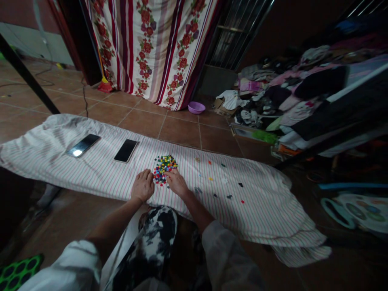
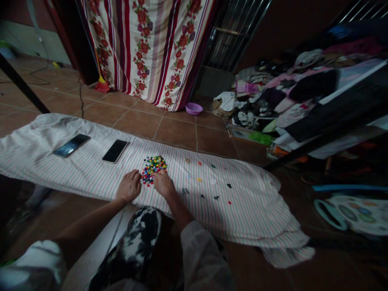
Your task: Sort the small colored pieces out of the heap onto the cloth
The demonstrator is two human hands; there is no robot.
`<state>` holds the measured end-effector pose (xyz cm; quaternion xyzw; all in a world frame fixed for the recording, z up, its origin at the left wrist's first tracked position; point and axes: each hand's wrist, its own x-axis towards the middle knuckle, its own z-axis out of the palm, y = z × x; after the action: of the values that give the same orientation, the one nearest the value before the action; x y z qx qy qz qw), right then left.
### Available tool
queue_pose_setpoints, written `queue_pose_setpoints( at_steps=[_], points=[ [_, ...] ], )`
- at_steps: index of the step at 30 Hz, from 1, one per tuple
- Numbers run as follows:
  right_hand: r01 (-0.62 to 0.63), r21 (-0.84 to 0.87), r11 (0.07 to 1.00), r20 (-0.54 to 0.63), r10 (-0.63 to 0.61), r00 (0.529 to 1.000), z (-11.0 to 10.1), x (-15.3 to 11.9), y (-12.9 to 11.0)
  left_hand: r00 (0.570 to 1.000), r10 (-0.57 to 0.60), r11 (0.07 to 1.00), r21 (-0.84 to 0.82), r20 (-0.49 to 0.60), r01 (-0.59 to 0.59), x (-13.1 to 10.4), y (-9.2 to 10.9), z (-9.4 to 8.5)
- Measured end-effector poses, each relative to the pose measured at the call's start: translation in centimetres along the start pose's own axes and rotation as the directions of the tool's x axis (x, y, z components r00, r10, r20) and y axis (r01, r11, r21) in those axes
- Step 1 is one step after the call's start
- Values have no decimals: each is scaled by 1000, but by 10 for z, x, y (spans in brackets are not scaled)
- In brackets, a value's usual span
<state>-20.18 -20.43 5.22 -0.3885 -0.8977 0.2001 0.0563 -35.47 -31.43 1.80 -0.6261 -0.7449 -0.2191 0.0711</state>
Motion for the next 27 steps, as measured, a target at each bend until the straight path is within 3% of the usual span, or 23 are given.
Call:
queue_pose_setpoints(
  at_steps=[6, 15, 27],
  points=[
    [-72, -34, 997, 6, 73, 997, -5, 5, -7, 1000, -2, 1000, -8, -6, 2, 0, 0, 1],
    [-14, -62, 998, -22, 13, 1000, -5, 14, -24, 1000, 6, 1000, 19, 6, -6, 0, 0, 1],
    [-123, -90, 988, 9, 124, 992, -1, 33, -20, 1000, 0, 1000, 11, 4, -1, 1, 1, -1]
  ],
)
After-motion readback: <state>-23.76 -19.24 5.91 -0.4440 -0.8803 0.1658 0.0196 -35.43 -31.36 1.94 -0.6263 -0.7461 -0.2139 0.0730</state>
